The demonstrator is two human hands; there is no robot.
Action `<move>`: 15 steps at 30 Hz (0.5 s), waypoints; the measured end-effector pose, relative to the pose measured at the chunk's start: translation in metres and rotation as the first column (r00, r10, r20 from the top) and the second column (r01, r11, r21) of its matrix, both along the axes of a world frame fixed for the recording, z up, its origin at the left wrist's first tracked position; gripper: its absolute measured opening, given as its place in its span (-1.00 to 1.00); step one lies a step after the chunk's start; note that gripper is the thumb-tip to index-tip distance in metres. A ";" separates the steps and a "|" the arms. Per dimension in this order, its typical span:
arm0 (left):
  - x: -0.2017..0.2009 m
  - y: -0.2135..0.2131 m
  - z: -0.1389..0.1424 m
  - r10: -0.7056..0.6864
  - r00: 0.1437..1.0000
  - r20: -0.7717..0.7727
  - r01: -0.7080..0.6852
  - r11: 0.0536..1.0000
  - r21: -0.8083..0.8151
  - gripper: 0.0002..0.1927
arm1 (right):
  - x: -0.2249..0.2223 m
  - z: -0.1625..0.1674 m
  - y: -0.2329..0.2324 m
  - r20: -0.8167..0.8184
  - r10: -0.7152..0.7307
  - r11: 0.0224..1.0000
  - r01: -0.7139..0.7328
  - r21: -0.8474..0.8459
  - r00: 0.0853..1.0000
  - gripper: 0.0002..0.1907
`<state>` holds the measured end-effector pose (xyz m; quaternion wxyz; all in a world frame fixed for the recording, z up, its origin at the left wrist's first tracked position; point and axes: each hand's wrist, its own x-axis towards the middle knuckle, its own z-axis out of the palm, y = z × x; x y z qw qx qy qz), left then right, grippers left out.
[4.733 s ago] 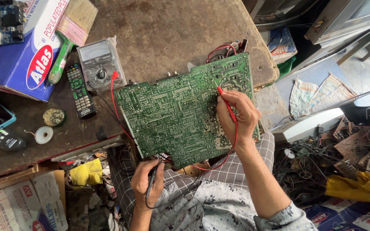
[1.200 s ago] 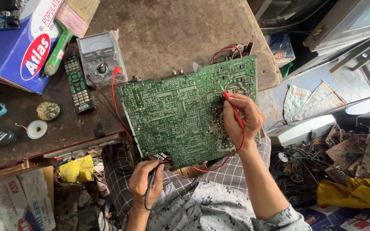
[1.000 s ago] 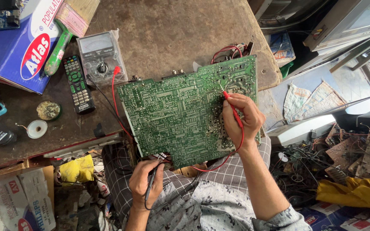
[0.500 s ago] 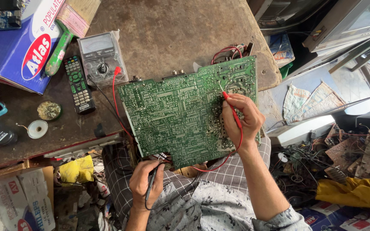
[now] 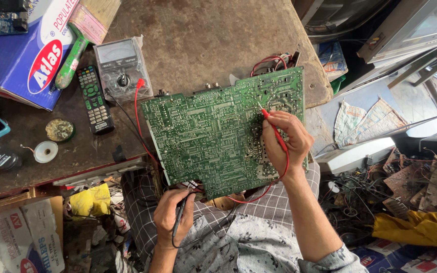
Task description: The person tests a green circuit board using a multimeter. They hold the red and black probes and touch various points on the board to check electrical continuity or voltage.
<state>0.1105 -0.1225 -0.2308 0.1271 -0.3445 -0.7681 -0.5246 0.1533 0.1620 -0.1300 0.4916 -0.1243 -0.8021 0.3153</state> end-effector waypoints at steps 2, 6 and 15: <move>0.000 -0.001 0.002 0.001 1.000 0.000 -0.001 1.000 0.001 -0.76 | 0.001 0.002 -0.002 0.005 -0.001 1.000 0.001 -0.015 1.000 -0.88; -0.001 0.000 0.004 -0.002 1.000 0.002 0.002 1.000 0.011 -0.75 | -0.001 0.008 -0.004 0.034 -0.020 0.999 0.018 0.038 0.999 -0.87; -0.004 -0.003 -0.002 -0.019 1.000 0.007 0.019 1.000 0.025 -0.75 | -0.012 0.015 -0.008 0.077 -0.002 0.995 -0.006 0.097 0.997 -0.85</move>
